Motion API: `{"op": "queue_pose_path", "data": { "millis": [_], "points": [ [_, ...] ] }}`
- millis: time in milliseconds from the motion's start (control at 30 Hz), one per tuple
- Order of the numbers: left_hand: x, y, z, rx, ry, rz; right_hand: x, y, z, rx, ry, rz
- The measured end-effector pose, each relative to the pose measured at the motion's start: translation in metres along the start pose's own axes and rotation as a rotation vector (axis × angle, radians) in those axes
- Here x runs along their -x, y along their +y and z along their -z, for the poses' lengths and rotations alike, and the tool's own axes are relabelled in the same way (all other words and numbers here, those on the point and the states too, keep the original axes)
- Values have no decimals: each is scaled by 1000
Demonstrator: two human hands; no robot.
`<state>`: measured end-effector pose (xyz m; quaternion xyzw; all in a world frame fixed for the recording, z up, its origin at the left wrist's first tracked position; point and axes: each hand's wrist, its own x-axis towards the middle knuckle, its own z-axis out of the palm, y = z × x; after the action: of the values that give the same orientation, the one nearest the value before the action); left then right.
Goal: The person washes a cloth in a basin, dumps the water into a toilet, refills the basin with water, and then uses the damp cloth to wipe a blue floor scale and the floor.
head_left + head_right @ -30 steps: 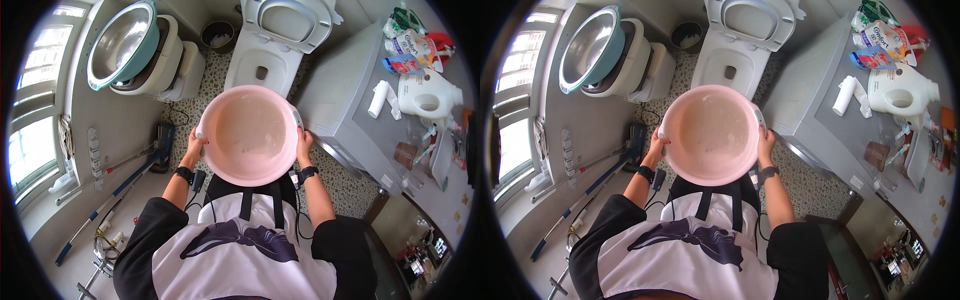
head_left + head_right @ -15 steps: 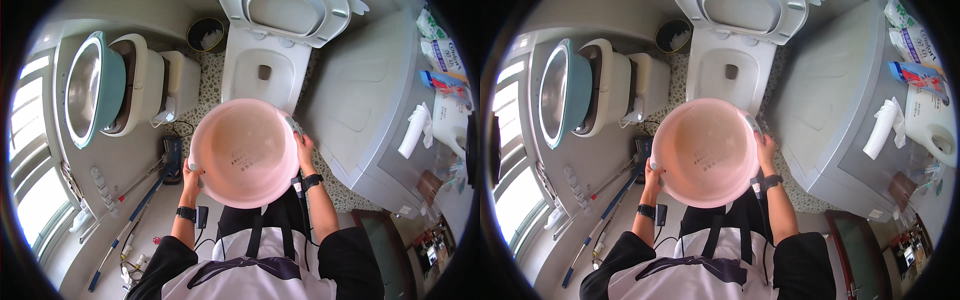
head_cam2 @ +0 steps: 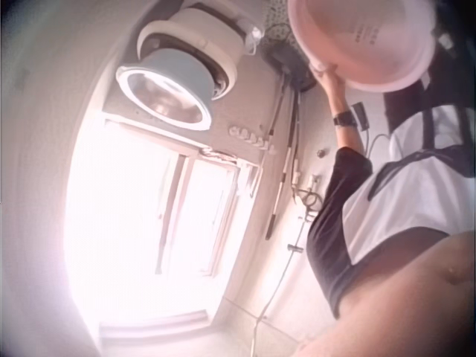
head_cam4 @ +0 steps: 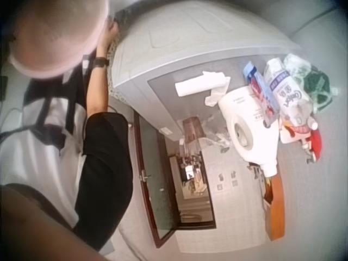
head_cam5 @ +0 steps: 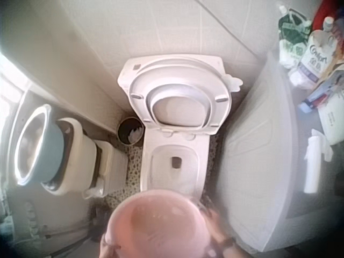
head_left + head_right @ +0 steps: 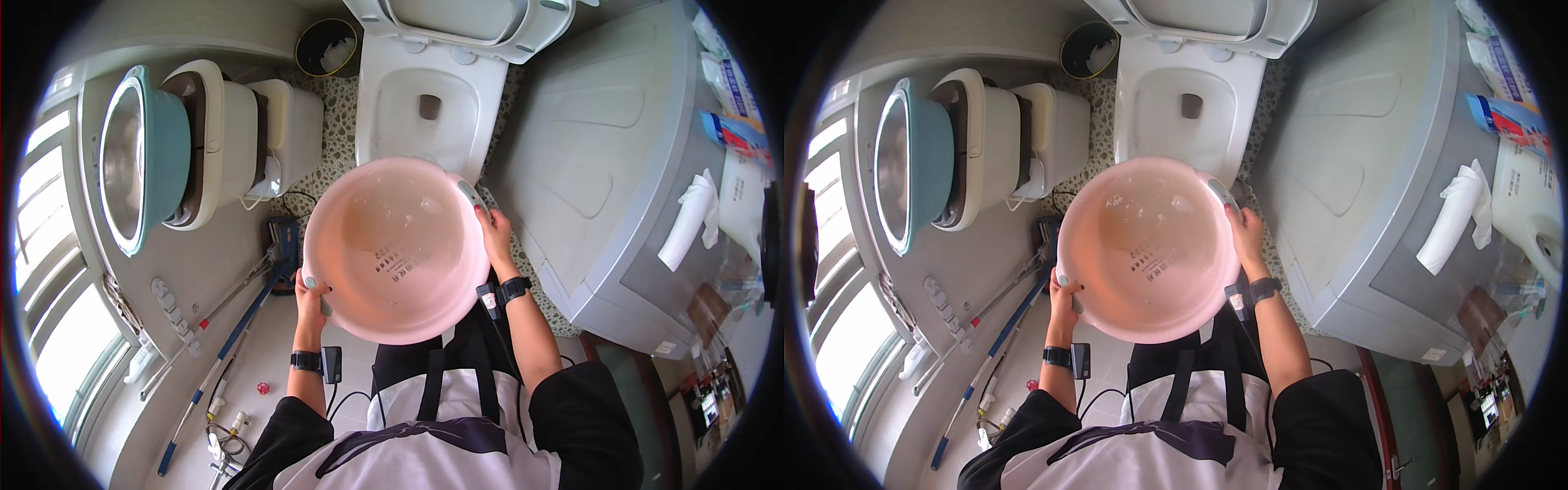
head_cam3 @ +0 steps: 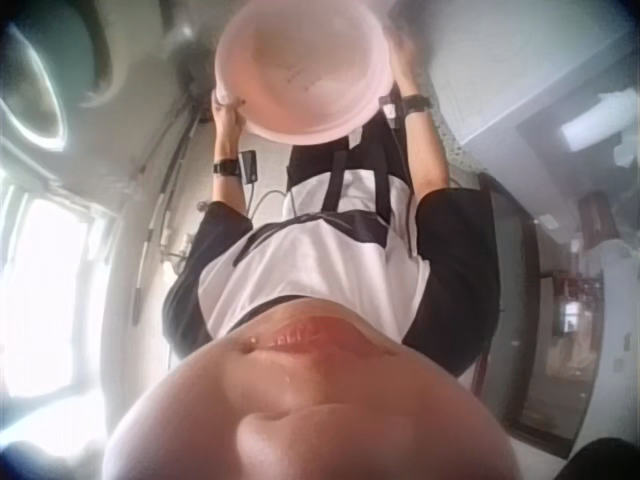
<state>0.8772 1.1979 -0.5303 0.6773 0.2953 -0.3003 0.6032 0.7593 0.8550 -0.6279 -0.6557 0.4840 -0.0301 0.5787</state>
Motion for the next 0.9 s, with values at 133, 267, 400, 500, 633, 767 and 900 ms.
{"op": "queue_pose_path", "data": {
  "millis": [133,267,400,500,633,767,900],
  "points": [
    [6,-4,3,21,8,13,-3,8,-3,27,-4,-44],
    [13,-8,3,35,45,27,-5,6,-4,19,-53,-8],
    [17,-14,6,61,58,37,-6,6,-5,20,-69,12],
    [24,-13,2,68,98,49,-5,9,-6,42,-68,14],
    [26,-12,3,74,82,59,-6,17,-6,33,-76,5],
    [25,-13,6,84,99,68,-5,6,-6,61,-85,-21],
    [24,-11,6,85,87,74,-7,15,-10,47,-84,-26]
  ]
}}
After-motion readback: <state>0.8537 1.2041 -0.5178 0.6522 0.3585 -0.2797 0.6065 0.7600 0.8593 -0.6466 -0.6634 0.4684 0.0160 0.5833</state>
